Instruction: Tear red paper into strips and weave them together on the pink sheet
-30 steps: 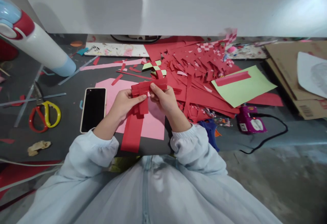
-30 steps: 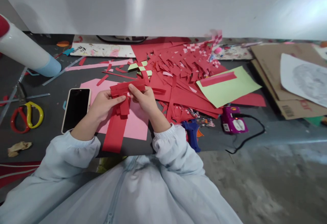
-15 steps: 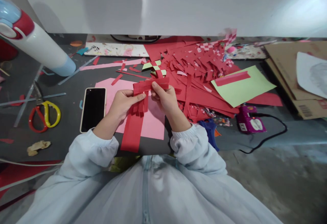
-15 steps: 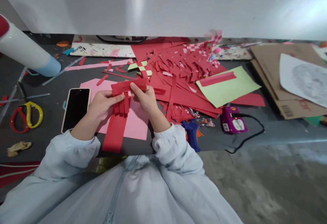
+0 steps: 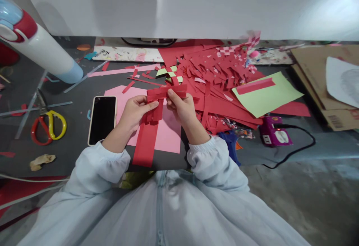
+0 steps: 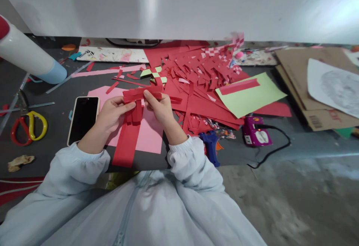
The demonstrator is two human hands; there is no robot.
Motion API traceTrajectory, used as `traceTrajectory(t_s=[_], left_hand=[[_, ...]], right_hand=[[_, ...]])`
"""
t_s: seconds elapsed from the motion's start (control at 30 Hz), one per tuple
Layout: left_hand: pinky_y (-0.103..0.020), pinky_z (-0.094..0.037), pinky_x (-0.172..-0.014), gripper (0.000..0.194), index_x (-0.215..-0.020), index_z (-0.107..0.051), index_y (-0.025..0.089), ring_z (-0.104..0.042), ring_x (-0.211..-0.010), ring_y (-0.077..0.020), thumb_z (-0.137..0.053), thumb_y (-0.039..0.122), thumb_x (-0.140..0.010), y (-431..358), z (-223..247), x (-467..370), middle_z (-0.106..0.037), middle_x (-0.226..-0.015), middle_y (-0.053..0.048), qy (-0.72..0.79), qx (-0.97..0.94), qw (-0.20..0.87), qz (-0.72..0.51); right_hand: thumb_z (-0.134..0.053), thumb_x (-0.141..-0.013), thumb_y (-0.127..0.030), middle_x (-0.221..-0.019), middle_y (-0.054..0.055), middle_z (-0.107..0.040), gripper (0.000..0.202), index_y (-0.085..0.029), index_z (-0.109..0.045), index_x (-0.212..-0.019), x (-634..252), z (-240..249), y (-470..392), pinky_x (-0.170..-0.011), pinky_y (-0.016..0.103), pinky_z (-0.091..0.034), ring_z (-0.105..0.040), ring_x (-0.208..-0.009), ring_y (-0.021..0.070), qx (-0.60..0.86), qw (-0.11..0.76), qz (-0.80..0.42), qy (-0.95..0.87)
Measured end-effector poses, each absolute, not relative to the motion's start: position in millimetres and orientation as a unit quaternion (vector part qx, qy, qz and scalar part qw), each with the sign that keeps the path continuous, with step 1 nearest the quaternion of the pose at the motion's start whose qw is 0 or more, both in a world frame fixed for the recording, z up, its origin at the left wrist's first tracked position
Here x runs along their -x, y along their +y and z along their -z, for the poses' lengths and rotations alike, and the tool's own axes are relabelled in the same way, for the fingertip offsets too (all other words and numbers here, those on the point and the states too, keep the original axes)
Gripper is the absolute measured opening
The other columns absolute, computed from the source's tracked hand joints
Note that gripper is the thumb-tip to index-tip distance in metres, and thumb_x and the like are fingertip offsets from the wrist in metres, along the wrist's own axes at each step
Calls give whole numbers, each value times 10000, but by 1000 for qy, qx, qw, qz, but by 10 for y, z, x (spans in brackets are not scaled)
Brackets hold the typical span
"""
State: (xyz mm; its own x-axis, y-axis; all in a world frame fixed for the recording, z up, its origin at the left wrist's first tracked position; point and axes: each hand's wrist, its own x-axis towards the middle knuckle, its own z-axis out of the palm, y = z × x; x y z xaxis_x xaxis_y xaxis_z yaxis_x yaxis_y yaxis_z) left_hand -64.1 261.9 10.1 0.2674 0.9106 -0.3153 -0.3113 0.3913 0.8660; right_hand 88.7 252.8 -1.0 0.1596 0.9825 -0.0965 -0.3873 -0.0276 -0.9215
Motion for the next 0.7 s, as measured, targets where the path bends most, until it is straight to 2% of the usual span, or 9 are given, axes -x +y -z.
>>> traceTrajectory(t_s=[0.23, 0.43, 0.7], left_hand=[[-281, -544, -753, 337, -772, -730, 147, -682, -701, -129, -932, 286, -541, 2629, -73, 652, -729, -763, -6, 424, -349, 714, -434], [-342, -555, -797, 487, -957, -727, 139, -701, -801, -181, -931, 233, -525, 2617, -109, 653, -755, -874, -45, 444, -406, 699, -388], [-327, -560, -773, 428, -954, -752, 134, -702, -768, -176, -919, 249, -578, 2598, -76, 652, -761, -853, -42, 421, -394, 721, -384]], right_hand=[[-851, -590, -588, -487, -66, -482, 490, -189, -569, -561, -883, -9, 2523, -413, 211, -213, -301, -427, 26, 449, 612, -560, -332], [-849, -575, -603, -473, -73, -463, 493, -188, -582, -581, -889, -3, 2522, -412, 214, -203, -290, -423, 26, 457, 605, -560, -333], [-851, -602, -584, -490, -65, -481, 482, -173, -601, -570, -869, 19, 2488, -413, 215, -210, -304, -428, 22, 450, 577, -586, -348]])
